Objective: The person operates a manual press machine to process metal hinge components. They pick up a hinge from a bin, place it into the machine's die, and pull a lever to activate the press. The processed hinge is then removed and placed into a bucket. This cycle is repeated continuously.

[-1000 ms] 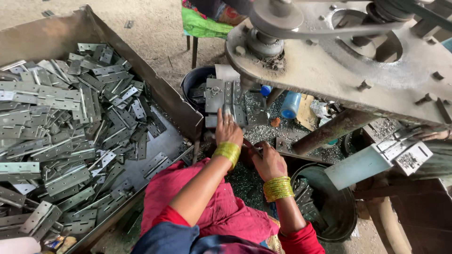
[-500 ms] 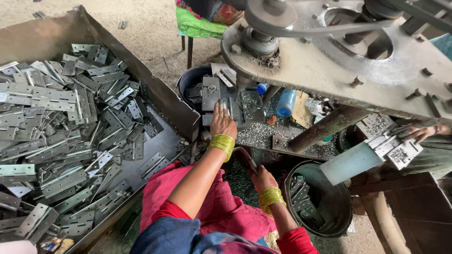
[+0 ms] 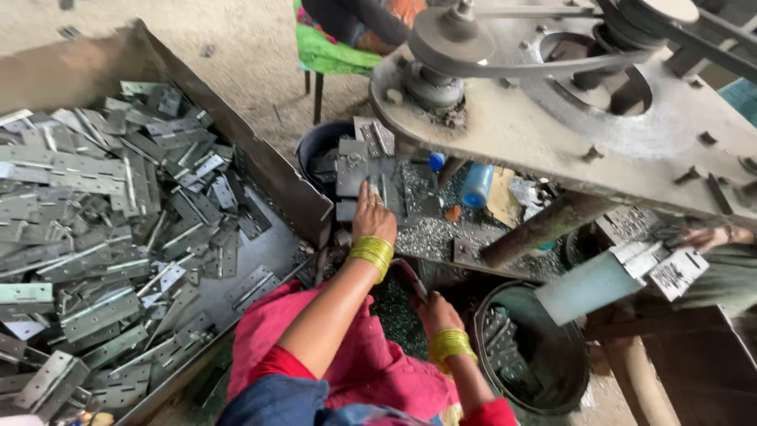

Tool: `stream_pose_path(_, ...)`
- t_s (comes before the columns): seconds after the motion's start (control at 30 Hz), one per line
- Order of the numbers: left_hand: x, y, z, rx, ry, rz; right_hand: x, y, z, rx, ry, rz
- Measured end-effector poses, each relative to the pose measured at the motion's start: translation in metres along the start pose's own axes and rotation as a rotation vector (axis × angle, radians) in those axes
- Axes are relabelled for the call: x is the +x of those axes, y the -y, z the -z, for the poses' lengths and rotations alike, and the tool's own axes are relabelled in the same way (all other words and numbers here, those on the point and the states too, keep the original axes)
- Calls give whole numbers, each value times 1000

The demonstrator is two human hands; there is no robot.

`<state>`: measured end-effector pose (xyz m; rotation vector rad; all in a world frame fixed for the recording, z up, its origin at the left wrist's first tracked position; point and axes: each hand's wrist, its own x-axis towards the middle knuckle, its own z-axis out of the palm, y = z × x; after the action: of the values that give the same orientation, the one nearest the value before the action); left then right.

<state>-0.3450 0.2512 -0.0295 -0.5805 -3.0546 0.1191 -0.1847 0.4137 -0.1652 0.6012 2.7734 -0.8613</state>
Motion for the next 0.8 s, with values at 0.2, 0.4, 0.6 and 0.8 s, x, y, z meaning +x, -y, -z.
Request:
stream_pose_path(0.2, 35, -7, -18, 19, 7, 88, 1, -1, 10, -80, -89, 94)
stream_pose_path(0.4, 47, 2, -28, 68, -135, 82, 0, 3, 13, 3, 20, 11)
stream_pose_path(0.6, 54, 12, 3, 40, 133, 80, 0, 10, 17, -111, -55, 24)
stream_pose_path(0.8, 46, 16, -4, -52, 20, 101, 3, 5, 14, -21, 21, 7)
